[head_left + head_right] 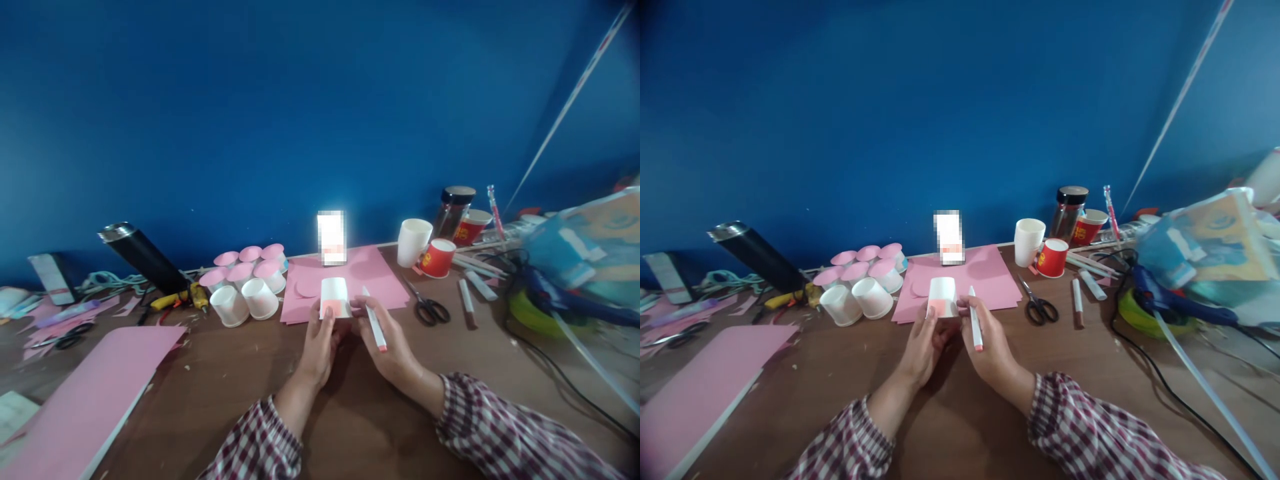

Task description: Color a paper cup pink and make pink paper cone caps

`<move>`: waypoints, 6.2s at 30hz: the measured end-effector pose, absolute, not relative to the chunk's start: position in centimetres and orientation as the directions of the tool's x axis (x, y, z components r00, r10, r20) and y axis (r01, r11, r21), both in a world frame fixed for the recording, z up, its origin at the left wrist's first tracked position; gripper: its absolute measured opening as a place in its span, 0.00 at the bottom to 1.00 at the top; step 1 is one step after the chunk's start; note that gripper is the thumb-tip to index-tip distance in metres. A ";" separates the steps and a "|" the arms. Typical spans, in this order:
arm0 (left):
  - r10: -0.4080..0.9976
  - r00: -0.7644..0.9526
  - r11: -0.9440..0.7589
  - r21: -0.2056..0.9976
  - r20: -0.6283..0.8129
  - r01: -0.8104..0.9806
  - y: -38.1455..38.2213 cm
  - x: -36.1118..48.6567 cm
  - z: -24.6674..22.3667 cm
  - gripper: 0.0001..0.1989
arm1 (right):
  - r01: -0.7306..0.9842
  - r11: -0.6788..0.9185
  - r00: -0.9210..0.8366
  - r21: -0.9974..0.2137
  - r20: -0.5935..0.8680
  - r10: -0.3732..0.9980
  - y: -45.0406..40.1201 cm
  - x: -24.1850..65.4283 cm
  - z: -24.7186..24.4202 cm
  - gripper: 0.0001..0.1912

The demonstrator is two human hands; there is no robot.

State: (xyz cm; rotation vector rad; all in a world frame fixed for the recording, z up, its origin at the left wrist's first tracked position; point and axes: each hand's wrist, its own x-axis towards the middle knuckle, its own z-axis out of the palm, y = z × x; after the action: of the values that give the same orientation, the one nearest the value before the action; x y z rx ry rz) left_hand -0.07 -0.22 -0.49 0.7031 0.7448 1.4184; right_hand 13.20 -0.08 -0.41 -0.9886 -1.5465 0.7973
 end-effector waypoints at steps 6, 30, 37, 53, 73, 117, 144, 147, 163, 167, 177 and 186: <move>0.997 0.077 0.065 0.817 -0.026 -0.573 -0.3 0.0 -0.5 0.20 | 0.235 0.438 -0.094 -0.867 0.429 0.899 -0.4 13.4 0.5 0.13; 0.984 0.145 0.178 0.651 -0.106 -0.738 0.1 -0.1 -0.2 0.21 | 0.308 0.427 -0.107 -0.850 0.415 0.903 -0.1 13.6 0.3 0.13; 0.977 0.141 0.209 0.589 -0.160 -0.781 -0.2 -0.1 0.7 0.16 | 0.365 0.467 -0.119 -0.805 0.458 0.881 -0.1 13.7 0.0 0.14; 0.967 0.181 0.254 0.618 -0.180 -0.744 0.0 -0.3 1.1 0.28 | 0.356 0.482 -0.154 -0.801 0.458 0.875 -0.1 13.5 0.7 0.14; 0.959 0.162 0.264 0.526 -0.232 -0.808 -0.2 -0.5 1.2 0.18 | 0.210 0.425 0.000 -0.880 0.435 0.901 0.6 14.4 -0.8 0.17; 0.941 0.157 0.308 0.567 -0.299 -0.764 -0.1 -0.6 1.4 0.20 | 0.204 0.422 0.154 -0.883 0.455 0.877 0.4 14.6 1.2 0.13; 0.946 0.141 0.301 0.631 -0.291 -0.715 0.0 -0.7 1.1 0.21 | 0.019 0.436 0.124 -0.900 0.435 0.892 -0.6 13.9 2.9 0.12; 0.948 0.187 0.313 0.630 -0.259 -0.711 0.0 -0.7 1.1 0.24 | 0.009 0.425 0.106 -0.905 0.424 0.900 -0.7 13.7 2.9 0.12; 0.938 0.221 0.343 0.634 -0.266 -0.693 0.0 -0.7 1.2 0.26 | 0.061 0.435 0.076 -0.898 0.439 0.895 -0.3 13.9 2.2 0.10; 0.933 0.232 0.356 0.610 -0.276 -0.708 0.0 -0.8 0.9 0.26 | 0.042 0.434 0.062 -0.900 0.436 0.898 -0.3 13.9 2.2 0.09; 0.929 0.229 0.362 0.597 -0.289 -0.716 0.1 -0.9 0.8 0.25 | 0.004 0.383 0.076 -0.924 0.382 0.921 -0.5 13.7 2.4 0.10; 0.929 0.229 0.365 0.609 -0.291 -0.704 0.0 -0.9 0.8 0.25 | 0.018 0.388 0.064 -0.921 0.389 0.919 -0.5 13.7 2.5 0.10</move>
State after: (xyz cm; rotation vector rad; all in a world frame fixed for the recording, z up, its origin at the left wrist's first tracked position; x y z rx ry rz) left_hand -0.94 0.00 0.82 0.3874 0.6861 1.1624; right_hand 13.68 -0.54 2.51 -0.9452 -1.3278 0.8629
